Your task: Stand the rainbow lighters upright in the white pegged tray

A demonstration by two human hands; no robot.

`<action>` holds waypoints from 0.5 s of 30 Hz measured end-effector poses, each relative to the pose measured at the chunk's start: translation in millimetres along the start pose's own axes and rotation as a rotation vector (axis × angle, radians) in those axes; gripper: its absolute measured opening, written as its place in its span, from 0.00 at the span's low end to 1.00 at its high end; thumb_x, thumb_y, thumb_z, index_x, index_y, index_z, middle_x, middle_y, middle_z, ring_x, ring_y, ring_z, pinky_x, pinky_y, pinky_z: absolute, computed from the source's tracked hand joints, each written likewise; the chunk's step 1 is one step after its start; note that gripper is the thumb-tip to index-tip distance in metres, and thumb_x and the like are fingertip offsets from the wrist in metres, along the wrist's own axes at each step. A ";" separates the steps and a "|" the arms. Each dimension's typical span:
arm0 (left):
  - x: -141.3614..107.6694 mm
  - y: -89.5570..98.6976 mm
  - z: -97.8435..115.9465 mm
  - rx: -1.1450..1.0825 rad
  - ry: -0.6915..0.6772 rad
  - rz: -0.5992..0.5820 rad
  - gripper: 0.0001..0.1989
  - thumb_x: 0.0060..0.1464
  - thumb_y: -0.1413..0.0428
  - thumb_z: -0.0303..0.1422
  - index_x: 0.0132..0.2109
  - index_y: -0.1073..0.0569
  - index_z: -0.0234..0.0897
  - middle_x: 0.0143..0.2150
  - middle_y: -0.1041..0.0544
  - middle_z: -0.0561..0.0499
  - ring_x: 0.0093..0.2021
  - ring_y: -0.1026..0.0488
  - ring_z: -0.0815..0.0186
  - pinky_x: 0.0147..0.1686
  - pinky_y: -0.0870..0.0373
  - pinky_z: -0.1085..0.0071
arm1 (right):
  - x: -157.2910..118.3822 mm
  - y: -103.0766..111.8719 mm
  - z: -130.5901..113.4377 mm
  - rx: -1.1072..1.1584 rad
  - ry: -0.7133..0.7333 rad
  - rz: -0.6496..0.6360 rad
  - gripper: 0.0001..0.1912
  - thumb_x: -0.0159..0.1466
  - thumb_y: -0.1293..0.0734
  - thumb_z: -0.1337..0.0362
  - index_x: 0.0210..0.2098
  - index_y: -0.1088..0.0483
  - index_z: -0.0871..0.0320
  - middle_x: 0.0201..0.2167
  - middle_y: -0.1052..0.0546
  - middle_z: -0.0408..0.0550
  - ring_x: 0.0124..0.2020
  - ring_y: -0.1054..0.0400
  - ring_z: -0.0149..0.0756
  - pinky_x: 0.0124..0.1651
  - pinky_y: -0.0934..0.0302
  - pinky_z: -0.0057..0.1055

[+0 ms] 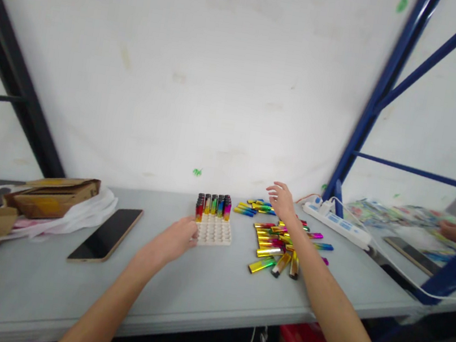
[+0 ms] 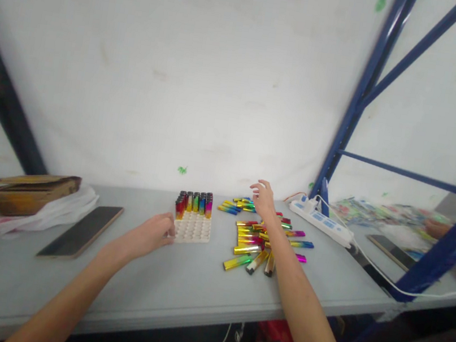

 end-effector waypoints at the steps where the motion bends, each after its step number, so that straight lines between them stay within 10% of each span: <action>1: 0.2 0.6 0.6 0.006 0.004 -0.007 0.03 0.50 0.44 0.25 0.33 0.29 0.36 0.42 0.26 0.44 0.44 0.28 0.60 0.45 0.34 0.68 | -0.5 -0.6 1.8 0.003 0.008 0.001 0.16 0.56 0.41 0.74 0.41 0.28 0.60 0.56 0.37 0.58 0.34 0.27 0.31 0.41 0.29 0.35; 15: 1.3 1.6 1.2 0.040 0.026 -0.006 0.04 0.49 0.46 0.23 0.32 0.29 0.37 0.41 0.26 0.45 0.44 0.28 0.61 0.44 0.34 0.70 | -3.9 -8.0 11.6 -0.055 -0.039 -0.068 0.15 0.56 0.40 0.78 0.37 0.26 0.61 0.51 0.35 0.54 0.31 0.28 0.27 0.42 0.30 0.33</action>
Point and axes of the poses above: each hand's wrist, its own x-axis towards the middle knuckle, its own y-axis out of the back of the hand, z = x × y, the point moved 1 cm from there along x, towards the middle knuckle
